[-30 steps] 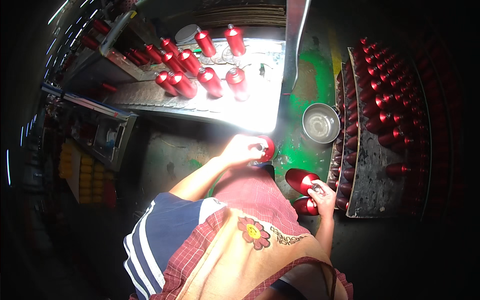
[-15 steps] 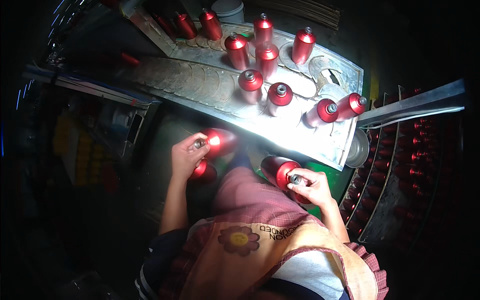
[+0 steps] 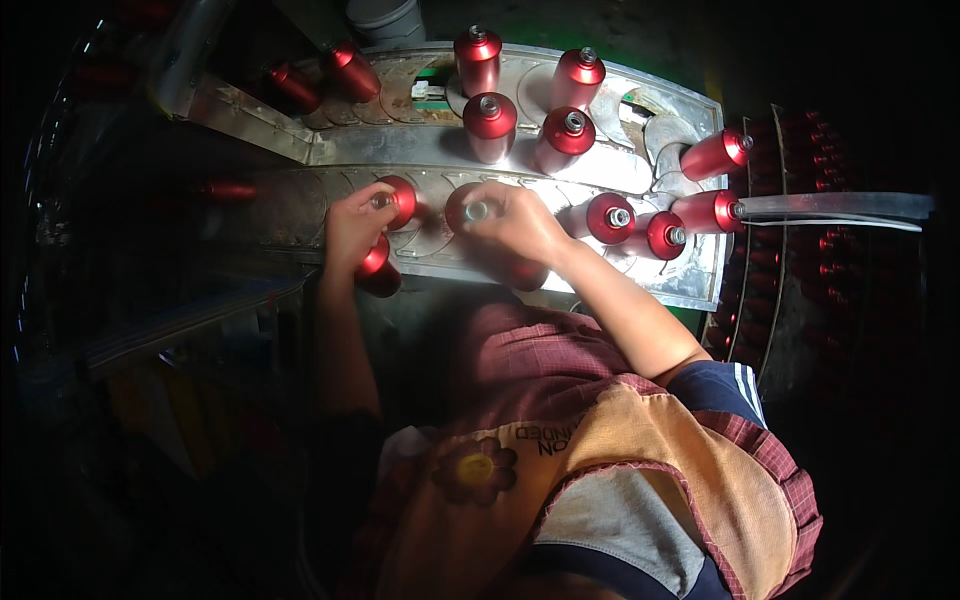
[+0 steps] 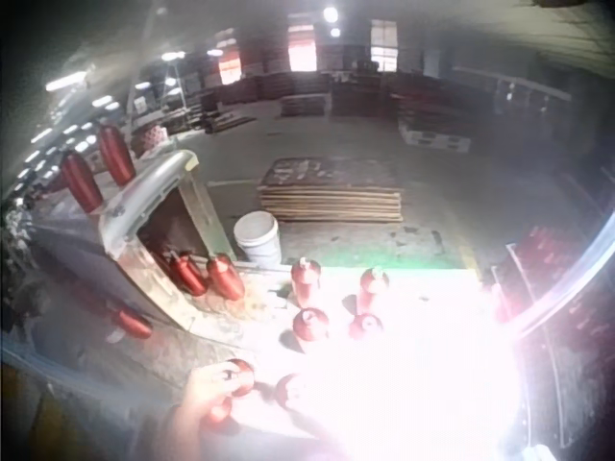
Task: The person repeatedly picks up red cylindrical cans from a rotating rack and places them onto a metal tray. The person handles the cans one at a time, moving them between the rack and the tray in a repetitive cycle.
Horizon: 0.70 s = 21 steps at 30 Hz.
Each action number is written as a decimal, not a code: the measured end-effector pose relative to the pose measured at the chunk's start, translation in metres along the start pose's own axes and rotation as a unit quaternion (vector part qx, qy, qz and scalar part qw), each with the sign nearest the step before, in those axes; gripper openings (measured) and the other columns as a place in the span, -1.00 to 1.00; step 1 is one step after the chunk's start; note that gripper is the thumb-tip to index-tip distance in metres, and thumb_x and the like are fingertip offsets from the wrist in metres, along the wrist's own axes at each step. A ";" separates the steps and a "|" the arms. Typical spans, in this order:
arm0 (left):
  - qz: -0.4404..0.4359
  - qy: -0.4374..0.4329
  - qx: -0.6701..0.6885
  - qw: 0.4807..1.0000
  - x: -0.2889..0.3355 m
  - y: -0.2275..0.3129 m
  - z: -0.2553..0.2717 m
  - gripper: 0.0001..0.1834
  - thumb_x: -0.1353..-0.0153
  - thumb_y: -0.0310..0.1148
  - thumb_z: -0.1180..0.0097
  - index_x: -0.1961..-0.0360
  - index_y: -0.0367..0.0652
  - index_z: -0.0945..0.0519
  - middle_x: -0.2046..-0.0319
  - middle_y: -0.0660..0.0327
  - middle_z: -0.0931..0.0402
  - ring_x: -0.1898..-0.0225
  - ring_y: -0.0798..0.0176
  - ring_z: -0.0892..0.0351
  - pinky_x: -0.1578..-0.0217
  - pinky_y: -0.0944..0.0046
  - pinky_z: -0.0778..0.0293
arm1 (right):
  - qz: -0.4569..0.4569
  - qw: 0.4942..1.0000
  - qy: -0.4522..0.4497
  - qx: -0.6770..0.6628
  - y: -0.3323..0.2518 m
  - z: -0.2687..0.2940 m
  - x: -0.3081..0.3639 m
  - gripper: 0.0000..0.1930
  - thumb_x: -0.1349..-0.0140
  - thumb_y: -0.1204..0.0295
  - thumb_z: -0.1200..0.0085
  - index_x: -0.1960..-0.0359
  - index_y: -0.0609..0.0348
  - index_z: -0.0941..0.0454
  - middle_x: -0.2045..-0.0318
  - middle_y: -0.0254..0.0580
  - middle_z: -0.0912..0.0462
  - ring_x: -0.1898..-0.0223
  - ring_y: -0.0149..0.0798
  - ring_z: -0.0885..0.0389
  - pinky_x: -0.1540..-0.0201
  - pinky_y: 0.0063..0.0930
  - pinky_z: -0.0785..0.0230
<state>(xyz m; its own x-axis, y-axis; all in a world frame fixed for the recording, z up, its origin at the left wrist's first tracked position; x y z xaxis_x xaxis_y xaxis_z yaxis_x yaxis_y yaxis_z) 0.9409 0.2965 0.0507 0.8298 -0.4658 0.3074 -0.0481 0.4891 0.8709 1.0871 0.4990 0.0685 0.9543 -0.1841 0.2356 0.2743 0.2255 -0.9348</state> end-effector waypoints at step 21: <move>-0.174 -0.023 0.044 0.983 -0.070 0.036 -0.038 -0.50 -0.17 -0.58 -0.20 -0.19 -0.19 -0.53 0.19 0.24 -0.62 0.26 0.49 -0.51 0.35 0.51 -0.46 | -0.022 0.965 0.252 -0.071 0.088 0.139 0.055 -0.38 -0.19 0.62 -0.23 -0.32 0.09 -0.37 -0.01 -0.21 -0.59 0.02 -0.45 -0.54 -0.04 -0.55 -0.44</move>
<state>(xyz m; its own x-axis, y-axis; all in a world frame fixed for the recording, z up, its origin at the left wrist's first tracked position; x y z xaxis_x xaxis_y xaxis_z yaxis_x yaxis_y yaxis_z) 0.9024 0.3745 0.0461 0.7782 -0.6280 0.0000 0.1847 0.2289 0.9558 1.1805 0.6416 0.0366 0.7536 -0.6400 0.1501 0.2601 0.0806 -0.9622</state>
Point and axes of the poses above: each hand's wrist, its own x-axis away from the middle knuckle, its own z-axis out of the back of the hand, y = z × x, the point moved 6 cm from there along -x, towards the middle knuckle
